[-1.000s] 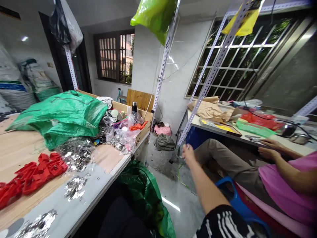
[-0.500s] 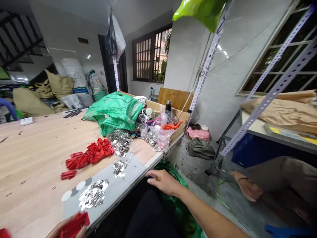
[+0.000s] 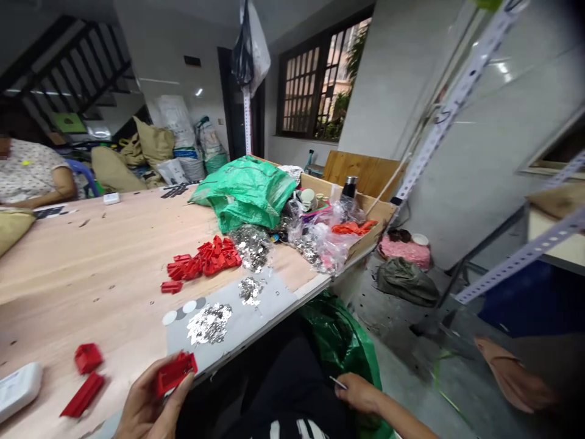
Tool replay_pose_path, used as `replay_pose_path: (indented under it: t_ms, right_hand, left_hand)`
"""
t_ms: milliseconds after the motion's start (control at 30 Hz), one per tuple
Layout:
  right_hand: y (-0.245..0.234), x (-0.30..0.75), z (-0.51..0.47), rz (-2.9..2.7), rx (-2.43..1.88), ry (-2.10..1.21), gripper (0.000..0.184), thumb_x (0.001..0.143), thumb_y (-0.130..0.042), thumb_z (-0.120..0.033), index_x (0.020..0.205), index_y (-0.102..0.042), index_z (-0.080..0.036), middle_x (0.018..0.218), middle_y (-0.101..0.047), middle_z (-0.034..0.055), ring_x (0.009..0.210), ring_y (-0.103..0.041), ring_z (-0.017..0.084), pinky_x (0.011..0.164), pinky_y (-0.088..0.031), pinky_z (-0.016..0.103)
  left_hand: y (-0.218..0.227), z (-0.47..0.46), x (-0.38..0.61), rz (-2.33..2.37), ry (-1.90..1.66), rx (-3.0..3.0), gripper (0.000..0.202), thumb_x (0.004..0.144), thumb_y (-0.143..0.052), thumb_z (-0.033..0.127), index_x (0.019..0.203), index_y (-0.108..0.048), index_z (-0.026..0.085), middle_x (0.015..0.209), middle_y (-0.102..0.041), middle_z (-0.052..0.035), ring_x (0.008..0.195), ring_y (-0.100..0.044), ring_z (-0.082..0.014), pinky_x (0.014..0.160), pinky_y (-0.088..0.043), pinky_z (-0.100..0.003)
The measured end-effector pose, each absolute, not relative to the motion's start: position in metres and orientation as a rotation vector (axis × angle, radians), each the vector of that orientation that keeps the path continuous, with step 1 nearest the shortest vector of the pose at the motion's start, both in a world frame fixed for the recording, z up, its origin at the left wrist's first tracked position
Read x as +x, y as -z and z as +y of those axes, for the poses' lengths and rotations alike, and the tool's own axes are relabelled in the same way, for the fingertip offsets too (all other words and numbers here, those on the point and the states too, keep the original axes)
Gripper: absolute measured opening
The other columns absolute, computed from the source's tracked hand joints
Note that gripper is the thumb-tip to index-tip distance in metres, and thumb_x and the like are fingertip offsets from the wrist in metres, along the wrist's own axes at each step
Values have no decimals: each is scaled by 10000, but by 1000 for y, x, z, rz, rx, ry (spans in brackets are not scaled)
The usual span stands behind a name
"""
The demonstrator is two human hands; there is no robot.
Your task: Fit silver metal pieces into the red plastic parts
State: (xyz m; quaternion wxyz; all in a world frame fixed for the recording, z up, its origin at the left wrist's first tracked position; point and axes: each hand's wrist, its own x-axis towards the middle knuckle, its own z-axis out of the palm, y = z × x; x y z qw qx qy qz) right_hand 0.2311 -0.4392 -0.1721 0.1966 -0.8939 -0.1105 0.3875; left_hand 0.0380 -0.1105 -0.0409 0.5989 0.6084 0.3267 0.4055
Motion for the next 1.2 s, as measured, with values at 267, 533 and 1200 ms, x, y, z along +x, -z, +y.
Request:
replay_pose_path:
  t_ms: [267,533,1200]
  right_hand:
    - [89,258,-364,-849,-2160,-934,399,903,-407,-434,1197,-579,-226,1079,-639,67,768,-609,181,657,-481,271]
    - [23,222,-245,-1426,-1919,-701,304,929,-432,-339,1134,-633,-242,914,-651,43,785,-614,170,766,-473,290]
    - [42,204,-179,-1778,-1726,-573,192,902,-474,-133,1007,-609,-220,934,-640,38,870,-611,166,778,-495,295]
  left_hand:
    - [49,-109,42,712,-963,1523,347,707,-729,272,1017,-598,190,993,-688,-51,896,-671,-185,815,-542,-287]
    - [63,-86,38,748,-800,1822,253,777,-652,211,1024,-601,220,957,-683,-27,851,-648,-178,809,-491,-306]
    - [73,-71,40,540,-751,2056,347,779,-673,184,1119,-624,236,1050,-715,-45,1021,-652,-209,1008,-439,-383]
